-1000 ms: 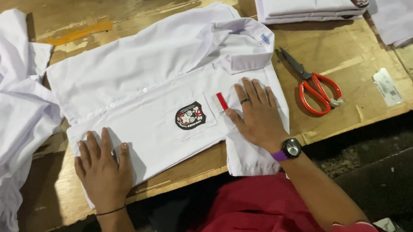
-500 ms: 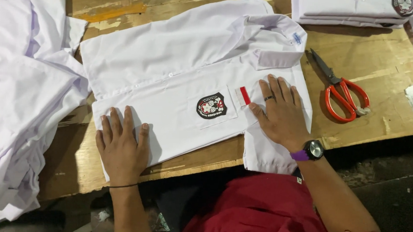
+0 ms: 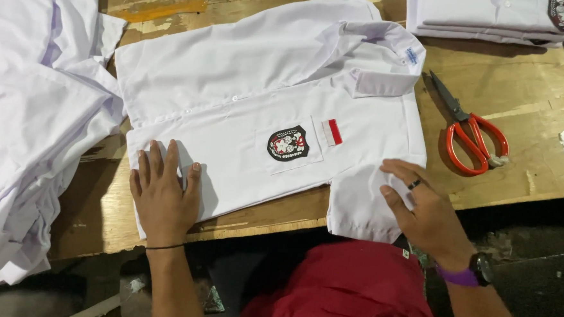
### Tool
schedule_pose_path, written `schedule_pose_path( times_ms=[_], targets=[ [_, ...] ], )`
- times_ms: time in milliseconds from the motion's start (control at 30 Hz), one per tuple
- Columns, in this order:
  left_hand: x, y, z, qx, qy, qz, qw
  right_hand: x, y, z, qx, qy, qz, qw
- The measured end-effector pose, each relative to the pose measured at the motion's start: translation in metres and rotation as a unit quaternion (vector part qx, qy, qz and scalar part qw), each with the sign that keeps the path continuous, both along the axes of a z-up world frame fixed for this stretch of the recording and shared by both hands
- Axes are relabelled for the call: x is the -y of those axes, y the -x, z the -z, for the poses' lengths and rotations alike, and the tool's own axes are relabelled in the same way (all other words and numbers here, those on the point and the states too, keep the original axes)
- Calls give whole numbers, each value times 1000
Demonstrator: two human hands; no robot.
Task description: A person is neatly folding a white collared shirt on a wooden workbench in a garment factory.
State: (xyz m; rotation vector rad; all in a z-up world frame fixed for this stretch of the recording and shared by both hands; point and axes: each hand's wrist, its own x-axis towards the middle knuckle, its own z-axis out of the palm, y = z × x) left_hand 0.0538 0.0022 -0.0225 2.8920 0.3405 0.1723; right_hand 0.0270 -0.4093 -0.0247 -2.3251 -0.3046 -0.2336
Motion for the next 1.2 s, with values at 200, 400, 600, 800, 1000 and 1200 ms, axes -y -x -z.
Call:
schedule_pose_path(
  times_ms=[200,400,600,800,1000,1200],
  targets=[
    [25,-3,-31,-79,26,-20,996,31,-121,5,261,183,-33,947],
    [104,-28,-49,-33,36,175,983,35,-219,21,72,254,-59,963],
    [209,-116,-11,104,51,308,944,18,-200,11,172,137,-132,967],
    [259,-166,40,177,96,310,929,40,-204,23,224,89,-93,966],
    [250,-168,38,214,151,290,920,54,-227,53,201,189,-32,961],
    [253,-165,33,270,138,287,909,60,-236,69,171,216,30,961]
  ],
)
